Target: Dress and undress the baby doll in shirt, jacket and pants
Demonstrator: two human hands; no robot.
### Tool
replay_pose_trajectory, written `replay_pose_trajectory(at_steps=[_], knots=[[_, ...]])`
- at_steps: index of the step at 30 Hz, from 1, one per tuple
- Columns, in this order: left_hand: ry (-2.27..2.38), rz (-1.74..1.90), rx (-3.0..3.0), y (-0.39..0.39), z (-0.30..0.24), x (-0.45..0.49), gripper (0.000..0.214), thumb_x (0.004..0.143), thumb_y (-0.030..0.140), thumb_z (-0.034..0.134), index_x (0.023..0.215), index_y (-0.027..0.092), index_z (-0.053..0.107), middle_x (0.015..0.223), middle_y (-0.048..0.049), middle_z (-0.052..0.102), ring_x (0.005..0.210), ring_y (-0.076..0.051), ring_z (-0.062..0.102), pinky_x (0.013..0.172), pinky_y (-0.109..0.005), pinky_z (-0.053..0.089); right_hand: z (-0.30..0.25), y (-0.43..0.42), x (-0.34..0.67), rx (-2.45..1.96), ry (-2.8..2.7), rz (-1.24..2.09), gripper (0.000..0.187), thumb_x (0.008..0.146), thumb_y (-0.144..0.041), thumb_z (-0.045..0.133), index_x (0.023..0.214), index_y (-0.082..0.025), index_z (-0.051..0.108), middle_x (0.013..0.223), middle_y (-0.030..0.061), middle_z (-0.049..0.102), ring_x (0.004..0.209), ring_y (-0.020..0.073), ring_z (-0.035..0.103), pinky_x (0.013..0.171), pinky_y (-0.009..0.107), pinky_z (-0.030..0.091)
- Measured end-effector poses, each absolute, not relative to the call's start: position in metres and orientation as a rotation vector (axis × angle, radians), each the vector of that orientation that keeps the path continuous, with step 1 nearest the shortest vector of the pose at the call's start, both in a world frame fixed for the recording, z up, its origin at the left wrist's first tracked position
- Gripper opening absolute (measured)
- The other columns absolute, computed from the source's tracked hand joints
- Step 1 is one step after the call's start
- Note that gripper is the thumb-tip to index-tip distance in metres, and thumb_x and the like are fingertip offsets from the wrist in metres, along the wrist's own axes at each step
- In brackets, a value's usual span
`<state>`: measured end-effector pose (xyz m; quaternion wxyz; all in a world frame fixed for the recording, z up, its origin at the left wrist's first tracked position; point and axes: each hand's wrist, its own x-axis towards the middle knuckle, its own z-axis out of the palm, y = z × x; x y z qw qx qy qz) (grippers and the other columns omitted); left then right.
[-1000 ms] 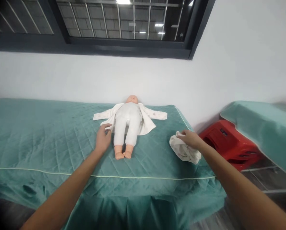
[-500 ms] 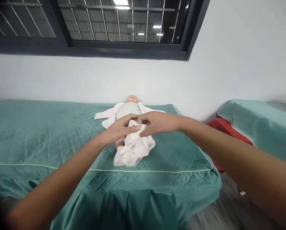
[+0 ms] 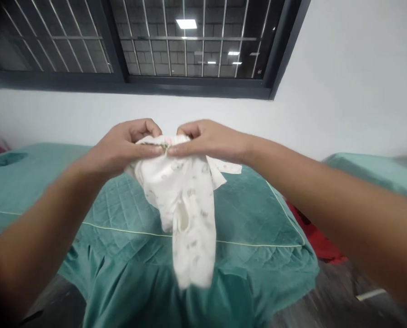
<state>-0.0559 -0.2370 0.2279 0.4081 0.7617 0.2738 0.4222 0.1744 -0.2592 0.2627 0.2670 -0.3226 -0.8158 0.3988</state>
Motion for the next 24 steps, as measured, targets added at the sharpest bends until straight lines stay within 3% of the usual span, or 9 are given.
replay_pose_trajectory(at_steps=[6,11,17,21,24], knots=[[0.759,0.945,1.919,-0.244,0.241,-0.074,0.021,0.071,0.027,0.084,0.081,0.015,0.07,0.068,-0.0027,0.066,0.071,-0.023,0.071,0.056,-0.027,0.056,0.271,-0.271,0.164,-0.748,-2.018,0.813,0.037,0.077,-0.042,0.082,0.072,-0.017,0.055,0.073,-0.0032,0.058,0.069,0.0106,0.059,0.059,0.021,0.044],[0.607,1.017,1.846,-0.248,0.236,-0.064,0.029,0.076,0.036,0.081,0.091,0.016,0.067,0.075,-0.003,0.067,0.072,-0.021,0.071,0.06,-0.028,0.057,0.256,-0.275,0.161,-0.741,-1.907,0.791,0.039,0.077,-0.047,0.081,0.073,-0.018,0.056,0.07,-0.0047,0.055,0.068,0.0095,0.057,0.059,0.019,0.042],[0.594,1.264,1.642,-0.231,0.204,-0.051,0.03,0.079,0.045,0.076,0.087,0.018,0.063,0.074,-0.0003,0.064,0.068,-0.016,0.068,0.057,-0.025,0.055,0.228,-0.275,0.17,-0.918,-2.13,1.168,0.034,0.079,-0.049,0.078,0.087,-0.017,0.071,0.081,0.0014,0.069,0.079,0.0157,0.065,0.067,0.026,0.05],[0.574,0.819,1.67,-0.227,0.184,-0.055,0.038,0.074,0.048,0.079,0.094,0.017,0.07,0.087,-0.0074,0.072,0.082,-0.024,0.072,0.068,-0.033,0.061,0.207,-0.27,0.173,-0.918,-1.919,1.208,0.034,0.083,-0.051,0.074,0.09,-0.018,0.072,0.085,0.0031,0.072,0.082,0.017,0.067,0.072,0.028,0.052],[0.54,0.412,1.736,-0.229,0.176,-0.053,0.039,0.069,0.038,0.085,0.099,0.017,0.073,0.1,-0.0114,0.074,0.094,-0.029,0.073,0.078,-0.038,0.062,0.196,-0.263,0.167,-0.866,-1.681,1.173,0.037,0.083,-0.055,0.072,0.086,-0.019,0.07,0.079,0.0017,0.07,0.072,0.0141,0.064,0.066,0.026,0.051]])
